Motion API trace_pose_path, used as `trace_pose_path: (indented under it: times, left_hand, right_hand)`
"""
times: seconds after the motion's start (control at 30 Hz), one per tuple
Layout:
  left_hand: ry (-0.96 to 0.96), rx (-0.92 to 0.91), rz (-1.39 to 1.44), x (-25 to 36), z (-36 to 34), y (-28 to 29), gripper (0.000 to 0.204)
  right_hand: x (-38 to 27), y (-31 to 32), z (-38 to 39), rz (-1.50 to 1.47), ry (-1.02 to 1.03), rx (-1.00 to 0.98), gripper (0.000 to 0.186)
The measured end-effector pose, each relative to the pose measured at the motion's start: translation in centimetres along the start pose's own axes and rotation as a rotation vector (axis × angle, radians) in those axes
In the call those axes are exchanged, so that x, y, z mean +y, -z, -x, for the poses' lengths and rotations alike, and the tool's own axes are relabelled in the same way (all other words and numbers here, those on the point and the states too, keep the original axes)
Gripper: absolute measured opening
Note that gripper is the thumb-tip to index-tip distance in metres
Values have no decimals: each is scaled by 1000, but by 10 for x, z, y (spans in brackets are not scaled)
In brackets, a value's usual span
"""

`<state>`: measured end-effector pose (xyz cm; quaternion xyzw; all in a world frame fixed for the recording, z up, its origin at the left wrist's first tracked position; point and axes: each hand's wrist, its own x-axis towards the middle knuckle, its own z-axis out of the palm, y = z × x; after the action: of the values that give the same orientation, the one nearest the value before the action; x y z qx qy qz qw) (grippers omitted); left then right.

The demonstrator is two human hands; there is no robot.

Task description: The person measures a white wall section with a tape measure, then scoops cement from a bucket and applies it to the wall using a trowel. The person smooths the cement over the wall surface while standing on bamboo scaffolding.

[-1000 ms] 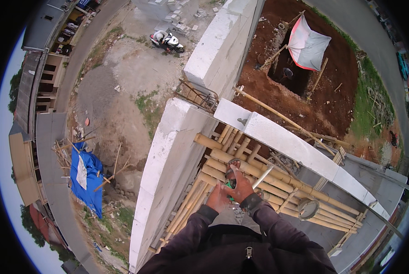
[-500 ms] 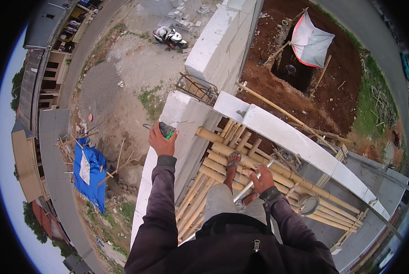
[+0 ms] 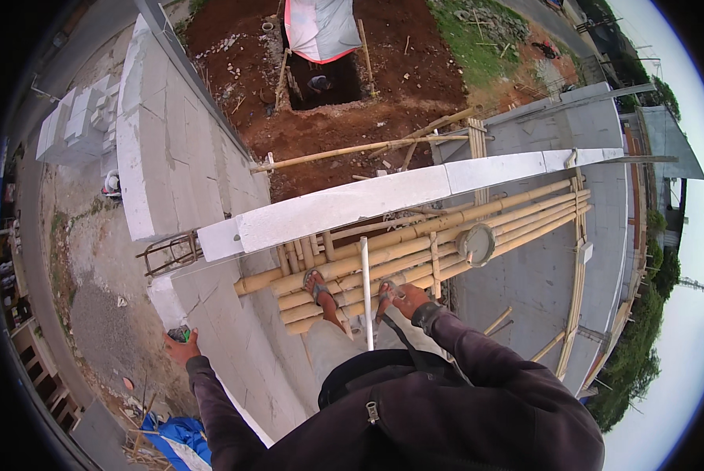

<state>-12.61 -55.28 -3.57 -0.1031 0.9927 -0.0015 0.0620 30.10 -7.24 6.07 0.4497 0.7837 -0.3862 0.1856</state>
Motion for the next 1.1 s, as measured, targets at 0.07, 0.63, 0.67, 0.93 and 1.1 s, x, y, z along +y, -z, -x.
trace_pose_path:
  times: [0.07,0.63,0.67,0.93,1.1]
  left_hand:
    - [10,69,-82,-2,8,10,105]
    - [-1375,-316,275,283,173,65,13]
    - [-1384,-350,284,310,179,75,12]
    - [-1587,-214,241,447,287,110,11]
    - [-1647,-183,270,479,366,109,22]
  right_hand:
    - [11,4,10,-20,-18,56,35]
    - [180,-106,173,-459,-910,349,23]
    - [186,-117,181,-496,-931,359,23]
    - [245,-148,203,-606,-1015,270,27]
    - [320,-93,172,-724,-1034,274,30]
